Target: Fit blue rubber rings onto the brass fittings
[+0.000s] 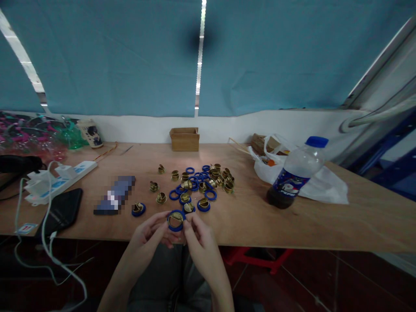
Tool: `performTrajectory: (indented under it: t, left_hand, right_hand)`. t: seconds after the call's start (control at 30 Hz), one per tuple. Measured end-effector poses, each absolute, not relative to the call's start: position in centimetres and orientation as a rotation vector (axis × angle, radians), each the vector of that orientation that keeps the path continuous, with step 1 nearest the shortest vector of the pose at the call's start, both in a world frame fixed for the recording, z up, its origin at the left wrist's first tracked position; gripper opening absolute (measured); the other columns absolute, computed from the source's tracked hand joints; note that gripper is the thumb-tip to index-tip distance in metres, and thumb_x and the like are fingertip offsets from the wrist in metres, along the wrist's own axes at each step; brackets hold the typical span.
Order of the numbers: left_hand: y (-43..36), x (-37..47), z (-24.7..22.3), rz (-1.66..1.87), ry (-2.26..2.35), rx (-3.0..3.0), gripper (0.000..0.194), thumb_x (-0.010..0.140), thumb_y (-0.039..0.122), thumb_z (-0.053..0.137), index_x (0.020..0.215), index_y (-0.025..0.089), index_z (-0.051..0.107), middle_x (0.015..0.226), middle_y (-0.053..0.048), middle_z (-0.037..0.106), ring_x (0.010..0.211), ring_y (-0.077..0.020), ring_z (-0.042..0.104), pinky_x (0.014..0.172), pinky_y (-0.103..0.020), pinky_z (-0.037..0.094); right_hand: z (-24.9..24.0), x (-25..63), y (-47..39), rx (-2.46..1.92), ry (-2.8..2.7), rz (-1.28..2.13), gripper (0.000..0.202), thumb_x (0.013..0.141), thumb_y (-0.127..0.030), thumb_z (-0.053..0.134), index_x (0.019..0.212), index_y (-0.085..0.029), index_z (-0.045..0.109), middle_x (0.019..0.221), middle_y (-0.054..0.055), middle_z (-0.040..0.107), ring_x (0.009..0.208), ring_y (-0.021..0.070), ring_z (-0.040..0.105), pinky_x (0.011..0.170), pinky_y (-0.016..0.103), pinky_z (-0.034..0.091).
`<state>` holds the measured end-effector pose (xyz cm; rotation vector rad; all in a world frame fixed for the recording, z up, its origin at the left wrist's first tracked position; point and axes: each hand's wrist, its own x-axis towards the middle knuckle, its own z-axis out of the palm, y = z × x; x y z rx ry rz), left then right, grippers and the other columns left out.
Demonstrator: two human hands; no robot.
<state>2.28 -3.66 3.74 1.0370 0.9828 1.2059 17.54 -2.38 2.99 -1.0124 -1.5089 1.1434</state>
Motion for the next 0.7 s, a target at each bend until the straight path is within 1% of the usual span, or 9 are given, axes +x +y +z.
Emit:
performTrajectory:
  t: [0.1,0.27,0.37,0.43,0.5,0.57,0.63,0.7]
  left_hand:
    - [-3.6,2.3,3.4,1.203,0.98,1.057,0.028,0.087,0.036,0.063,0.102,0.013,0.064,0.079,-0.008,0.077,0.068,-0.02,0.072,0.058,-0.027,0.054]
    - [-3.7,2.2,2.8,1.196,0.97,1.07,0.024,0.091,0.034,0.058,0.106,0.016,0.056,0.081,-0.007,0.077,0.071,-0.0193,0.073,0.06,-0.026,0.055]
    - [-3.8,2.3,2.5,1.19,0.968,1.078,0.022,0.092,0.032,0.055,0.108,0.018,0.052,0.083,-0.006,0.076,0.074,-0.0193,0.073,0.065,-0.028,0.056]
    - [-3.7,2.3,2.5,1.216,0.984,1.082,0.021,0.093,0.032,0.054,0.11,0.019,0.052,0.093,-0.007,0.076,0.079,-0.0194,0.073,0.069,-0.029,0.057]
    - [-3.7,2.3,2.6,1.257,1.008,1.101,0.022,0.094,0.034,0.053,0.111,0.02,0.054,0.108,-0.008,0.073,0.089,-0.0202,0.072,0.074,-0.03,0.057]
    - [-3.7,2.4,2.7,1.298,1.016,1.123,0.023,0.095,0.034,0.05,0.114,0.021,0.055,0.12,-0.009,0.068,0.102,-0.0209,0.068,0.084,-0.032,0.056]
    - [-3.7,2.5,2.6,1.329,0.969,1.139,0.023,0.094,0.031,0.053,0.116,0.023,0.055,0.124,-0.007,0.066,0.113,-0.0206,0.064,0.094,-0.032,0.052]
    - [-3.7,2.6,2.3,1.338,0.906,1.142,0.028,0.092,0.026,0.058,0.119,0.025,0.052,0.125,-0.006,0.065,0.118,-0.0196,0.061,0.1,-0.032,0.048]
  right_hand:
    - [2.9,17.5,-2.4,-1.03,-1.515,1.138,0.029,0.095,-0.042,0.049,0.081,-0.019,0.059,0.067,-0.003,0.052,0.058,0.0127,0.048,0.054,0.021,0.04]
    - [2.2,17.6,-2.3,-1.061,-1.537,1.096,0.023,0.097,-0.038,0.048,0.093,-0.021,0.062,0.075,-0.001,0.059,0.062,0.0135,0.053,0.055,0.021,0.043]
    - [1.9,17.6,-2.2,-1.089,-1.562,1.031,0.022,0.097,-0.035,0.048,0.104,-0.021,0.063,0.089,0.003,0.065,0.076,0.017,0.062,0.062,0.023,0.049]
    - [1.9,17.6,-2.2,-1.106,-1.571,1.012,0.023,0.097,-0.034,0.048,0.109,-0.021,0.063,0.1,0.006,0.067,0.091,0.0204,0.065,0.072,0.026,0.052]
    - [1.9,17.5,-2.1,-1.127,-1.584,0.984,0.025,0.097,-0.033,0.047,0.114,-0.022,0.063,0.104,0.007,0.067,0.098,0.0219,0.064,0.078,0.029,0.052]
    - [1.9,17.5,-2.1,-1.132,-1.613,0.933,0.025,0.098,-0.032,0.048,0.116,-0.023,0.062,0.104,0.007,0.066,0.098,0.0216,0.063,0.08,0.03,0.052]
    - [1.8,17.5,-2.1,-1.111,-1.648,0.888,0.025,0.098,-0.03,0.048,0.118,-0.025,0.062,0.104,0.006,0.065,0.096,0.0204,0.063,0.078,0.029,0.052]
    - [1.8,17.5,-2.0,-1.08,-1.674,0.858,0.024,0.098,-0.027,0.049,0.118,-0.026,0.061,0.106,0.005,0.064,0.096,0.0195,0.062,0.078,0.028,0.051]
